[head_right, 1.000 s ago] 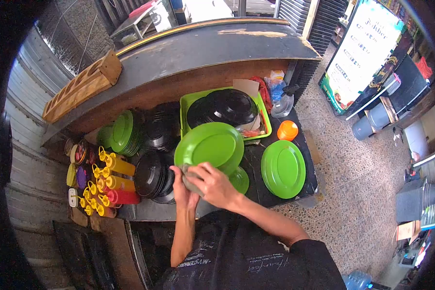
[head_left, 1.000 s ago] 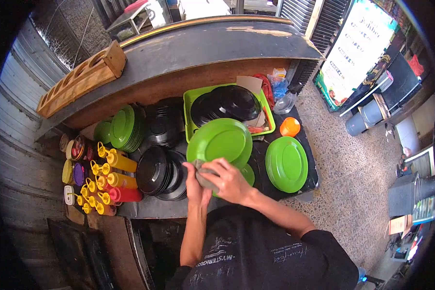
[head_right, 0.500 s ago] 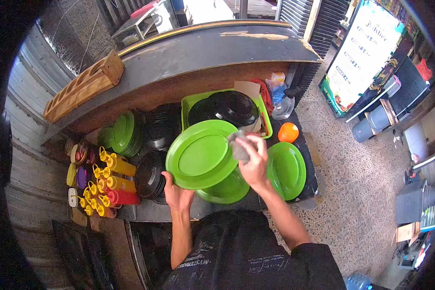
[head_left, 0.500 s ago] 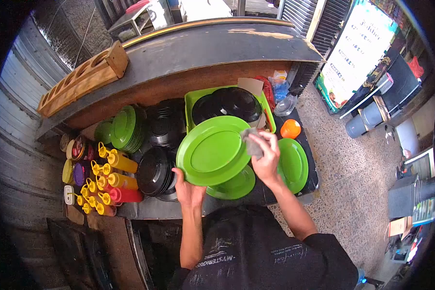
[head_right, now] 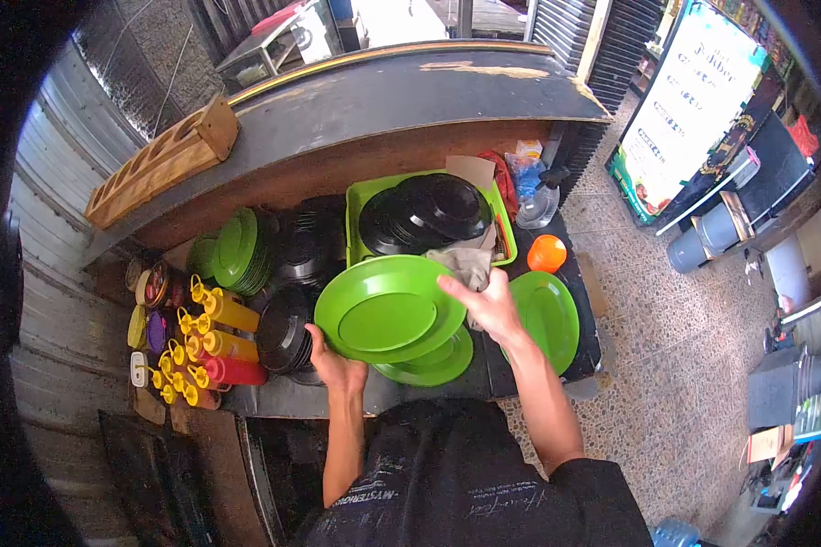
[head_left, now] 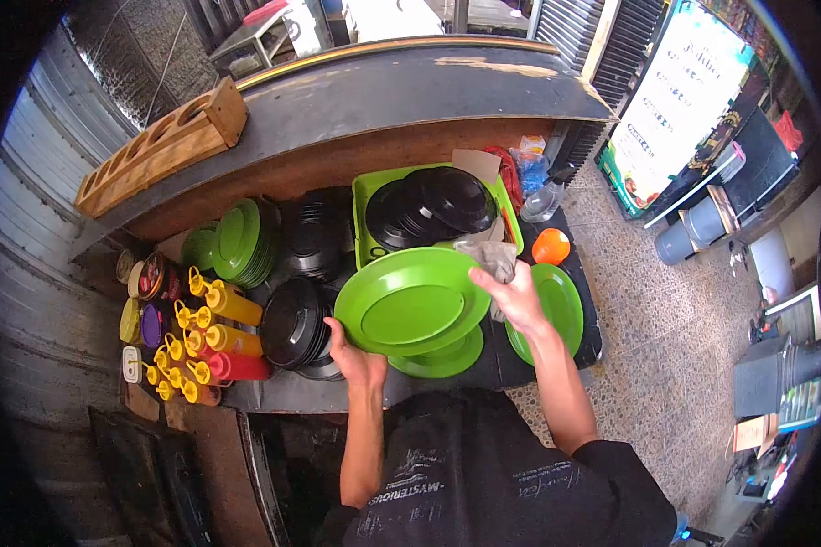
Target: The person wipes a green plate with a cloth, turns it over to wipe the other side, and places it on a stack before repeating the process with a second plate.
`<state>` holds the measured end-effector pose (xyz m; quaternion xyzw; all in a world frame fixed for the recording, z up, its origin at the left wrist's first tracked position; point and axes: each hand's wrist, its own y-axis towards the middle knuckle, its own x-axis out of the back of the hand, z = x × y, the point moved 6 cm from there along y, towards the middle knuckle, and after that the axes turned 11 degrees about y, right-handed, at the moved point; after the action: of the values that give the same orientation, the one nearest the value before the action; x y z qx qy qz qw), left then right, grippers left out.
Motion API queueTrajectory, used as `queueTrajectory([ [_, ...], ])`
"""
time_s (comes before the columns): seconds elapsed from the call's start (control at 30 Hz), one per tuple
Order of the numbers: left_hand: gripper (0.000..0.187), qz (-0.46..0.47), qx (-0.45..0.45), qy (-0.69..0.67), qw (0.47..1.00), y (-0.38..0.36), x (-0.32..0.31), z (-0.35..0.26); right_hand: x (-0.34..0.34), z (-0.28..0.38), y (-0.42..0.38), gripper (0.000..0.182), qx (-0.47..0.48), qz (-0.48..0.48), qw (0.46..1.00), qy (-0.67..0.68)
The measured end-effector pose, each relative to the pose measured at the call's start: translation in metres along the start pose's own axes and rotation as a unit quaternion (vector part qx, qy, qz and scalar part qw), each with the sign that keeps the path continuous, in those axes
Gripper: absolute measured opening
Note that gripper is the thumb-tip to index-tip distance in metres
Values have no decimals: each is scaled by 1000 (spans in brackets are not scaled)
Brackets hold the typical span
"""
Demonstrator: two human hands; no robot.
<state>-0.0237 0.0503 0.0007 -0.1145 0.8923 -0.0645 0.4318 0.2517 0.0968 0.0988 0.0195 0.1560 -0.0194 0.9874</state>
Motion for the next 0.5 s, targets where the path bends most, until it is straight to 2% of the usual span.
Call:
queueTrajectory([
  [0.07, 62, -18, -18, 25, 999, 1, 4, 1, -15, 11, -12, 40, 33, 98, 994, -29],
  [0.13, 74, -18, -16, 42, 999, 3, 6, 3, -17, 20, -16, 33, 56, 127, 990, -3],
  [0.17, 74, -18, -15, 43, 999, 3, 9, 2, -24, 30, -21, 29, 76, 220, 972, -26],
  [0.2, 71, 40, 50, 3, 998, 1, 6, 6, -34, 41, -29, 25, 94, 311, 945, -48],
  [0.23, 69, 98, 114, -38, 988, -3, 2, 10, -38, 44, -31, 23, 72, 313, 945, -60],
  [0.27, 69, 98, 114, -37, 988, -2, 8, 7, -37, 46, -30, 23, 72, 313, 945, -59],
  [0.33, 67, 92, 100, -28, 990, 1, 5, -1, -37, 58, -33, 28, 205, 343, 889, -221],
  [0.4, 71, 77, 90, -43, 992, 0, 4, -6, -33, 51, -36, 30, 217, 321, 885, -257],
  [0.5, 71, 108, 108, -56, 987, 3, 8, -10, -21, 46, -32, 32, 227, 202, 893, -334],
])
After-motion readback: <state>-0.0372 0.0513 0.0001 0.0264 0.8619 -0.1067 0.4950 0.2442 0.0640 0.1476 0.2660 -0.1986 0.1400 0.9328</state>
